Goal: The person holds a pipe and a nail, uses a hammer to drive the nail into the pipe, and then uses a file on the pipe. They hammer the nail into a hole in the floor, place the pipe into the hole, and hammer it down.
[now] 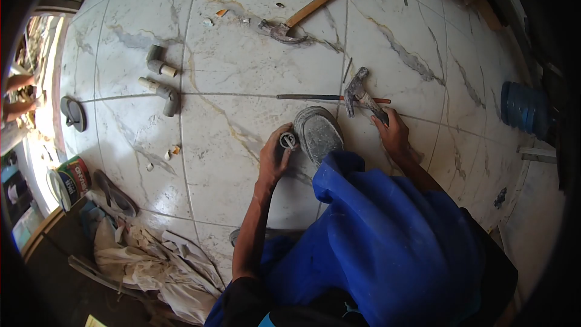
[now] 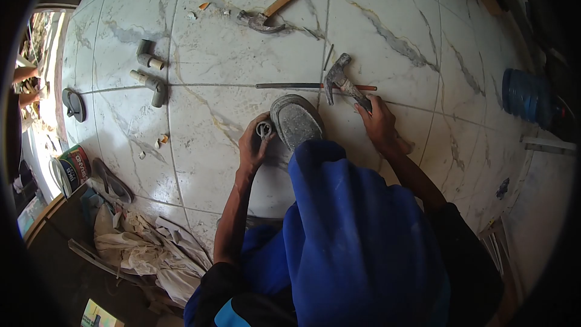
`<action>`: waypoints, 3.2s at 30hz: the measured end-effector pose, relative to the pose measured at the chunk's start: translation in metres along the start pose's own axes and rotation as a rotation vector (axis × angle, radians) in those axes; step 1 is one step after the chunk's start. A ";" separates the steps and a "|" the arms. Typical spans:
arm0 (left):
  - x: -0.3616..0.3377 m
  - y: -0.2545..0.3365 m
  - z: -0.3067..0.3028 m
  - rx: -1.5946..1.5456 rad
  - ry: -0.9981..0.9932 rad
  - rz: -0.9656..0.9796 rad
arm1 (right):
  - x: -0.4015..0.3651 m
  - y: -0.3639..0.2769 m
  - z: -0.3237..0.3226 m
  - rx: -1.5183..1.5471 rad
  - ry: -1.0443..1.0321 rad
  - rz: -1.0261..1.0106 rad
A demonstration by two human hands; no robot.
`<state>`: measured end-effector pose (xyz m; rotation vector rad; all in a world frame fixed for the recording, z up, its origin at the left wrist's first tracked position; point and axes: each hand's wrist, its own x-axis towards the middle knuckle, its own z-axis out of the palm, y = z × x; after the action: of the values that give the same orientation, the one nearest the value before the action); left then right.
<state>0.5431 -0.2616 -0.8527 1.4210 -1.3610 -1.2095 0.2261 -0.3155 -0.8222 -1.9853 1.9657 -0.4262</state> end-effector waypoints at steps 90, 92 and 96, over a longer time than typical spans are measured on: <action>0.013 -0.012 0.007 0.400 0.216 0.348 | 0.092 -0.262 0.004 -0.640 -0.938 -1.377; 0.015 -0.011 0.005 0.395 0.202 0.334 | 0.103 -0.260 0.007 -0.630 -0.971 -1.297; 0.013 -0.010 0.005 0.385 0.137 0.272 | 0.117 -0.245 0.005 -0.508 -1.035 -1.108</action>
<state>0.5396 -0.2729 -0.8650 1.4839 -1.6879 -0.6857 0.4519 -0.4309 -0.7242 -2.6042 0.2657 0.8312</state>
